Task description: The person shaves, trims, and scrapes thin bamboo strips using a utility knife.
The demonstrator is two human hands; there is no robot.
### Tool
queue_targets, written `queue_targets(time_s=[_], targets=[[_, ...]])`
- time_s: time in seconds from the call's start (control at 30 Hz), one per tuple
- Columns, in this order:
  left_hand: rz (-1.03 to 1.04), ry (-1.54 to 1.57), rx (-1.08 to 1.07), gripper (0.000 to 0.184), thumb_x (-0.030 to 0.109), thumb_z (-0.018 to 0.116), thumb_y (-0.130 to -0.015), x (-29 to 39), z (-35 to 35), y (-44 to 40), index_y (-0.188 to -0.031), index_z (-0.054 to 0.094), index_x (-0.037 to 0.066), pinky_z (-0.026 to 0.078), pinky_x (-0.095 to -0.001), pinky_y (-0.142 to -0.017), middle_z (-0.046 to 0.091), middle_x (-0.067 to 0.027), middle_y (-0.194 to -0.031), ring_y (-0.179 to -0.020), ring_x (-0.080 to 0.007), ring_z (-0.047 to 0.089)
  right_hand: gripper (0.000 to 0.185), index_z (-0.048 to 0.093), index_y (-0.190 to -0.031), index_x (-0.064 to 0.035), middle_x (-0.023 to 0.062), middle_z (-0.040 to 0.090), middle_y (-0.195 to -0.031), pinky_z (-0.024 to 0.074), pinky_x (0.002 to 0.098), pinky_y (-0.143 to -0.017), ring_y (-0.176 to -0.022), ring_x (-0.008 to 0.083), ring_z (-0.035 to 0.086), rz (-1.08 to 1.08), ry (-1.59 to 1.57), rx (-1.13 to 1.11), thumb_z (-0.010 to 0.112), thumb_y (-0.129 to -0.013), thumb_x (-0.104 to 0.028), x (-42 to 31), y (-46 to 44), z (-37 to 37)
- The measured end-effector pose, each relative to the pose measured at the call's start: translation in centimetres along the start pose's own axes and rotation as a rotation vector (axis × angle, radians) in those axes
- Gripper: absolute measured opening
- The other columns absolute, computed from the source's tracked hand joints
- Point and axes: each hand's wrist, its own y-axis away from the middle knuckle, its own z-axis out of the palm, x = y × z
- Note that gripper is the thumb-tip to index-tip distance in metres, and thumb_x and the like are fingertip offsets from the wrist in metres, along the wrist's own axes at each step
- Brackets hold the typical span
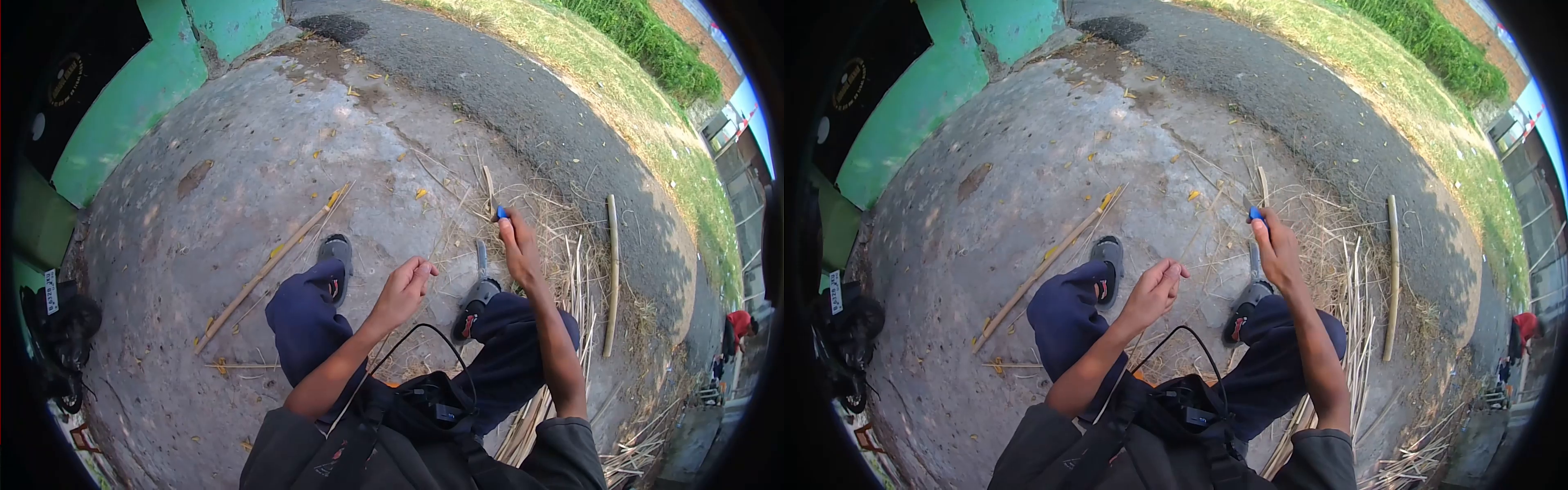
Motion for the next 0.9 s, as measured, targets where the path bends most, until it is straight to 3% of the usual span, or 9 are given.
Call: queue_targets(time_s=[0.13,0.23,0.3,0.53,0.7,0.73,0.8,0.83,0.9], targets=[[-0.053,0.073,-0.044,0.029,0.029,0.045,-0.116,0.2,-0.1,-0.1,-0.106,0.057,0.005,0.025,-0.0238,-0.043,0.034,0.0074,-0.063,-0.048,-0.0024,0.028,0.031,0.059,-0.109,-0.0048,0.0235,0.061,-0.075,0.0455,0.0502,-0.066,-0.074,0.0456,0.064,-0.16,0.124,-0.284,0.058,-0.107,-0.036,-0.7,1.7,3.5],[-0.145,0.132,-0.029,0.03,0.028,0.045,-0.116,0.7,0.2,-0.1,-0.101,0.056,0.005,0.025,-0.0236,-0.043,0.036,0.0075,-0.063,-0.048,-0.0021,0.029,0.032,0.056,-0.104,-0.0052,0.0241,0.062,-0.076,0.0458,0.0532,-0.065,-0.075,0.0471,0.064,-0.197,0.186,-0.37,0.059,-0.107,-0.037,-1.6,2.0,3.9],[0.024,-0.077,0.017,0.035,0.026,0.045,-0.115,0.4,0.3,-0.2,-0.093,0.059,0.003,0.03,-0.0268,-0.051,0.043,0.0044,-0.063,-0.055,-0.0041,0.035,0.031,0.055,-0.102,-0.0053,0.023,0.06,-0.073,0.0452,0.053,-0.064,-0.072,0.0473,0.063,-0.229,0.189,-0.367,0.058,-0.107,-0.036,-1.7,2.2,4.1],[0.042,-0.183,0.057,0.037,0.026,0.046,-0.114,-0.6,0.4,-0.4,-0.088,0.057,0.003,0.034,-0.0302,-0.054,0.044,0.0015,-0.061,-0.057,-0.007,0.04,0.033,0.054,-0.099,-0.0071,0.0212,0.059,-0.069,0.0442,0.0541,-0.061,-0.067,0.0466,0.062,-0.292,0.245,-0.403,0.059,-0.106,-0.039,-1.3,2.7,4.3],[0.102,-0.318,0.112,0.035,0.025,0.047,-0.112,-0.3,0.7,-0.2,-0.088,0.056,0.001,0.038,-0.0351,-0.056,0.046,-0.0069,-0.063,-0.057,-0.013,0.045,0.035,0.053,-0.097,-0.0076,0.0197,0.06,-0.066,0.0446,0.0522,-0.056,-0.063,0.0442,0.063,-0.333,0.305,-0.352,0.059,-0.106,-0.041,-1.2,2.2,4.2],[0.102,-0.319,0.112,0.035,0.025,0.047,-0.112,-0.4,0.7,-0.1,-0.088,0.056,0.001,0.038,-0.0351,-0.056,0.046,-0.0069,-0.063,-0.057,-0.013,0.045,0.034,0.053,-0.097,-0.0087,0.019,0.06,-0.064,0.0443,0.052,-0.055,-0.061,0.0435,0.063,-0.333,0.318,-0.338,0.06,-0.106,-0.041,-1.2,2.1,4.2],[0.174,-0.276,0.085,0.033,0.025,0.045,-0.115,-0.2,0.9,-0.3,-0.089,0.052,0.006,0.025,-0.027,-0.049,0.035,0.0067,-0.06,-0.052,-0.0037,0.031,0.033,0.053,-0.097,-0.0097,0.0184,0.059,-0.063,0.0441,0.0521,-0.054,-0.06,0.0431,0.063,-0.324,0.319,-0.32,0.06,-0.106,-0.041,-1.1,1.9,4.2],[0.176,-0.276,0.083,0.033,0.025,0.045,-0.115,0.1,1.0,-0.2,-0.089,0.052,0.006,0.025,-0.027,-0.049,0.035,0.0067,-0.06,-0.052,-0.0037,0.031,0.033,0.053,-0.097,-0.0106,0.0177,0.059,-0.062,0.0439,0.0521,-0.054,-0.06,0.0426,0.063,-0.314,0.319,-0.305,0.06,-0.106,-0.041,-0.9,1.9,4.1],[0.13,-0.383,0.126,0.035,0.024,0.047,-0.112,0.9,1.0,0.0,-0.088,0.056,0.001,0.039,-0.036,-0.057,0.047,-0.0083,-0.064,-0.057,-0.0141,0.046,0.032,0.054,-0.098,-0.0104,0.0177,0.058,-0.061,0.0438,0.0524,-0.054,-0.06,0.0434,0.063,-0.329,0.308,-0.285,0.06,-0.106,-0.041,-0.6,1.5,4.0]])
